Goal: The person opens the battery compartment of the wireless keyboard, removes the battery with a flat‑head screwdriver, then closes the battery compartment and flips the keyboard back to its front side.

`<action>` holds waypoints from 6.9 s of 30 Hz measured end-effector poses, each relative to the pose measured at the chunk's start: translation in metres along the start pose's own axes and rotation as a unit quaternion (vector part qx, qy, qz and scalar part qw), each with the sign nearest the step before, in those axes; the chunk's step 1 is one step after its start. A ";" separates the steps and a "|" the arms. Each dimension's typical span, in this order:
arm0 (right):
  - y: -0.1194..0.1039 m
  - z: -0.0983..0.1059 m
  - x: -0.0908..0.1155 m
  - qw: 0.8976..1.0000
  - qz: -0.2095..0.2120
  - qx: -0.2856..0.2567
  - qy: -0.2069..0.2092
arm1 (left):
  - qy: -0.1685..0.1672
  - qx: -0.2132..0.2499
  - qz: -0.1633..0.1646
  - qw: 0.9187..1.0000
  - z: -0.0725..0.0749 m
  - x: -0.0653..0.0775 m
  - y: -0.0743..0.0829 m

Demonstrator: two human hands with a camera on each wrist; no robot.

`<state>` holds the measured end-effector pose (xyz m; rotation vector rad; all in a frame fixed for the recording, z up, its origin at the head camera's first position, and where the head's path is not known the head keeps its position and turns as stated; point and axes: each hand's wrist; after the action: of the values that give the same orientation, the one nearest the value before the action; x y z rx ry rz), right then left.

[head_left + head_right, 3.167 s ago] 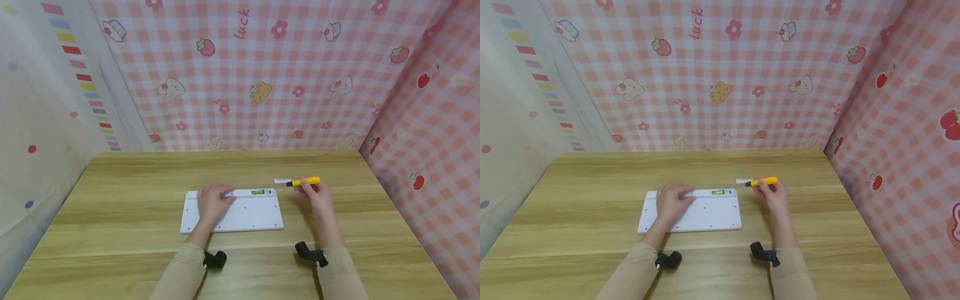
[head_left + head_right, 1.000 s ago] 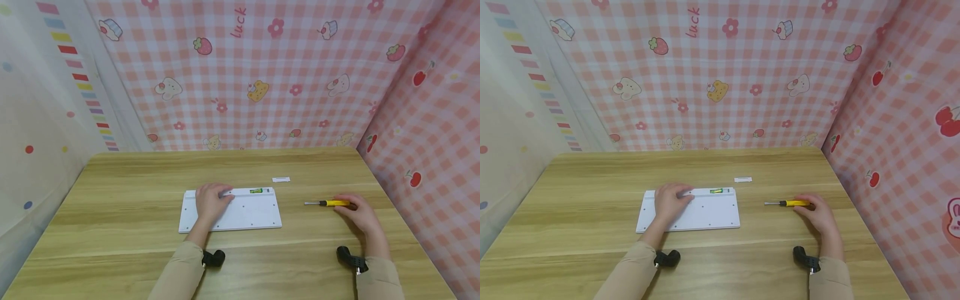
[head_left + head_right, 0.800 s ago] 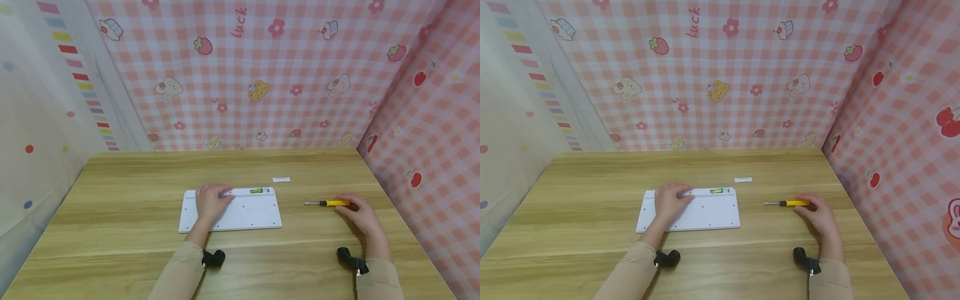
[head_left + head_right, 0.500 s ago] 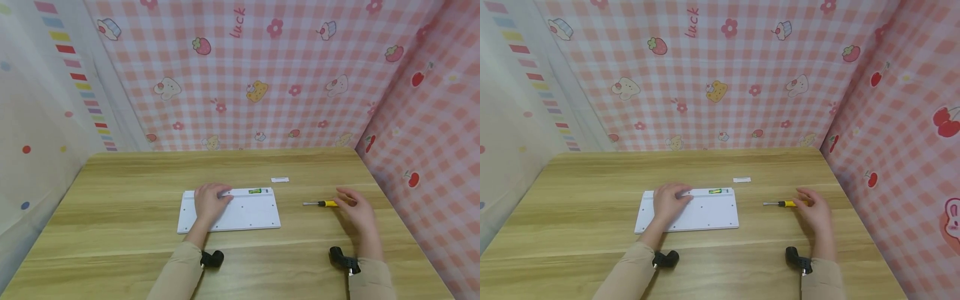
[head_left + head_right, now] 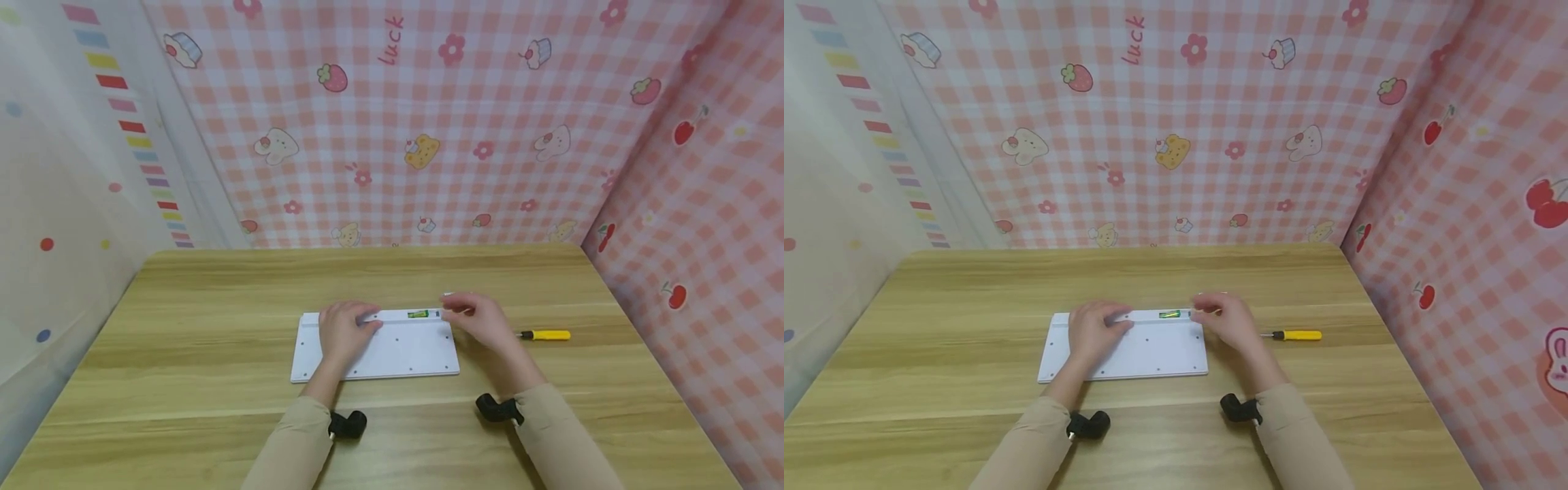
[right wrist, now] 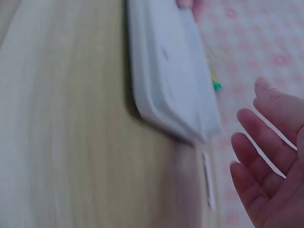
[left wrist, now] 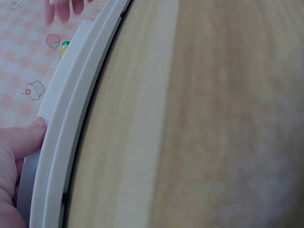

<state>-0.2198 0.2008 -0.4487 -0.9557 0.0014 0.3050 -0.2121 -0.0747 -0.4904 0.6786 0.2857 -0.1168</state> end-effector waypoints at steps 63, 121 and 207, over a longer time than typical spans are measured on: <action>-0.016 -0.074 -0.096 0.987 -0.156 0.043 0.024 | 0.023 0.002 -0.022 0.999 0.000 0.000 -0.004; 0.046 0.027 -0.054 0.988 -0.141 0.002 -0.055 | 0.007 0.005 0.003 1.000 -0.003 0.000 -0.002; -0.004 -0.020 -0.056 0.987 -0.085 0.029 -0.136 | -0.030 0.041 0.041 0.998 0.007 -0.009 0.001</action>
<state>-0.2700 0.1684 -0.4498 -0.8448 -0.3178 0.2740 -0.2186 -0.0786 -0.4823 0.7662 0.1965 -0.0697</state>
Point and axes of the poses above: each hand's wrist, its own x-axis away from the middle knuckle, its own z-axis out of the back of the hand, y = z × x, and after that the axes turned 2 degrees about -x, right-handed
